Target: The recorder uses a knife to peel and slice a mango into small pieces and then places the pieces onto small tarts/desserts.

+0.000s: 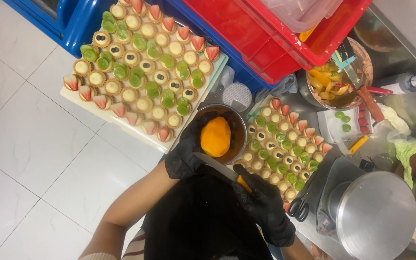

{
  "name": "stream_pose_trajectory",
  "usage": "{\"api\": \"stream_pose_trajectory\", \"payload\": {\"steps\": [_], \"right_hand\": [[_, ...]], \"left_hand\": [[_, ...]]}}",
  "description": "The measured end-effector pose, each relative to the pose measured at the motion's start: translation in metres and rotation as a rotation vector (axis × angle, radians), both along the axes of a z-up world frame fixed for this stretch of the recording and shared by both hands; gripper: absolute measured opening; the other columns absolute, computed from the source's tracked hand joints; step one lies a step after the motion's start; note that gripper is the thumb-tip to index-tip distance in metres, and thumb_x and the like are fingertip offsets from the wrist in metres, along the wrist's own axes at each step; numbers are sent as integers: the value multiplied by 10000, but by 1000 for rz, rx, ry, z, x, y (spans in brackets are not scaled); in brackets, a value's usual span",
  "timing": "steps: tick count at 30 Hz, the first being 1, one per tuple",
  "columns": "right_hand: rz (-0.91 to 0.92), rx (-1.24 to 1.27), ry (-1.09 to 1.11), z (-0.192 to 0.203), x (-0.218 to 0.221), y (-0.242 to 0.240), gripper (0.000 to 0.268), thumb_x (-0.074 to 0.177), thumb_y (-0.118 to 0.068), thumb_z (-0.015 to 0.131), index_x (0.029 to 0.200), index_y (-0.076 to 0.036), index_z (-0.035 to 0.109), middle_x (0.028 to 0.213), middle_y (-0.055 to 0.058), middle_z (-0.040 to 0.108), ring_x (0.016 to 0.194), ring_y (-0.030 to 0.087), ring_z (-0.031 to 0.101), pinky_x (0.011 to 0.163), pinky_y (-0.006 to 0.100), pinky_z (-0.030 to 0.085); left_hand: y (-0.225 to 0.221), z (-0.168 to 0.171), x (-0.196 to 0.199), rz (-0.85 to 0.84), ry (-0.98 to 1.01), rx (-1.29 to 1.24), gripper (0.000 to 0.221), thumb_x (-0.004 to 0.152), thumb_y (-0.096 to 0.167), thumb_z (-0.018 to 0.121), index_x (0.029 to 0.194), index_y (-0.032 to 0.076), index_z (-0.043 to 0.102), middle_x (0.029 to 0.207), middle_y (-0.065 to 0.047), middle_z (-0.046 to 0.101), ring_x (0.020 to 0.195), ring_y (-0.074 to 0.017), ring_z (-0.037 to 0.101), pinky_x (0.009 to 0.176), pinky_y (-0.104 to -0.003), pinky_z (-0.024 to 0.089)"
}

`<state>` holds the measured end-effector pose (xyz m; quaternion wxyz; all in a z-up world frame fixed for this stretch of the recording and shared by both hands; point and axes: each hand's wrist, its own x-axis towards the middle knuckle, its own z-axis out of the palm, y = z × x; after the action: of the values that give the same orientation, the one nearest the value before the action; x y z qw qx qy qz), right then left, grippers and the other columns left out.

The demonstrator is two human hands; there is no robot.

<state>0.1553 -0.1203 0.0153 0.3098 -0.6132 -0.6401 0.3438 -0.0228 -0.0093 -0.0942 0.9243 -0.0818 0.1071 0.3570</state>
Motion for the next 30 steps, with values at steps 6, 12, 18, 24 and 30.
{"api": "stream_pose_trajectory", "payload": {"steps": [6, 12, 18, 24, 30], "right_hand": [[-31, -23, -70, 4, 1, 2, 451, 888, -147, 765, 1323, -85, 666, 819, 38, 744, 651, 116, 726, 585, 248, 589], [67, 260, -143, 5, -3, 8, 467, 877, -156, 779, 1315, -61, 648, 937, 75, 735, 779, 169, 752, 657, 260, 601], [49, 112, -110, 15, -3, 12, 469, 831, -152, 817, 1273, -67, 686, 833, 65, 732, 628, 142, 728, 551, 268, 581], [114, 278, -167, 12, -2, 19, 386, 880, -150, 809, 1228, -44, 682, 894, 75, 725, 665, 161, 722, 546, 259, 570], [154, 306, -187, 9, 13, 19, 423, 844, -158, 807, 1227, -36, 677, 870, 68, 719, 621, 152, 696, 521, 256, 545]], "left_hand": [[6, 4, -2, 2, 20, 18, 483, 1118, 405, 570, 1430, 37, 556, 1261, -157, 643, 1120, -308, 641, 969, -437, 559], [22, -24, -4, -6, 37, 28, 485, 1110, 407, 566, 1430, 42, 552, 1262, -155, 642, 1121, -305, 641, 966, -436, 560], [29, -143, -56, -2, 53, 35, 488, 1102, 408, 561, 1429, 46, 549, 1263, -153, 642, 1122, -303, 642, 963, -436, 562], [29, -142, -48, -6, 66, 44, 491, 1094, 410, 557, 1429, 51, 545, 1264, -151, 642, 1123, -301, 642, 960, -436, 564], [28, -139, -46, 5, 84, 55, 495, 1086, 412, 553, 1428, 55, 541, 1266, -149, 642, 1123, -298, 643, 958, -435, 565]]}}
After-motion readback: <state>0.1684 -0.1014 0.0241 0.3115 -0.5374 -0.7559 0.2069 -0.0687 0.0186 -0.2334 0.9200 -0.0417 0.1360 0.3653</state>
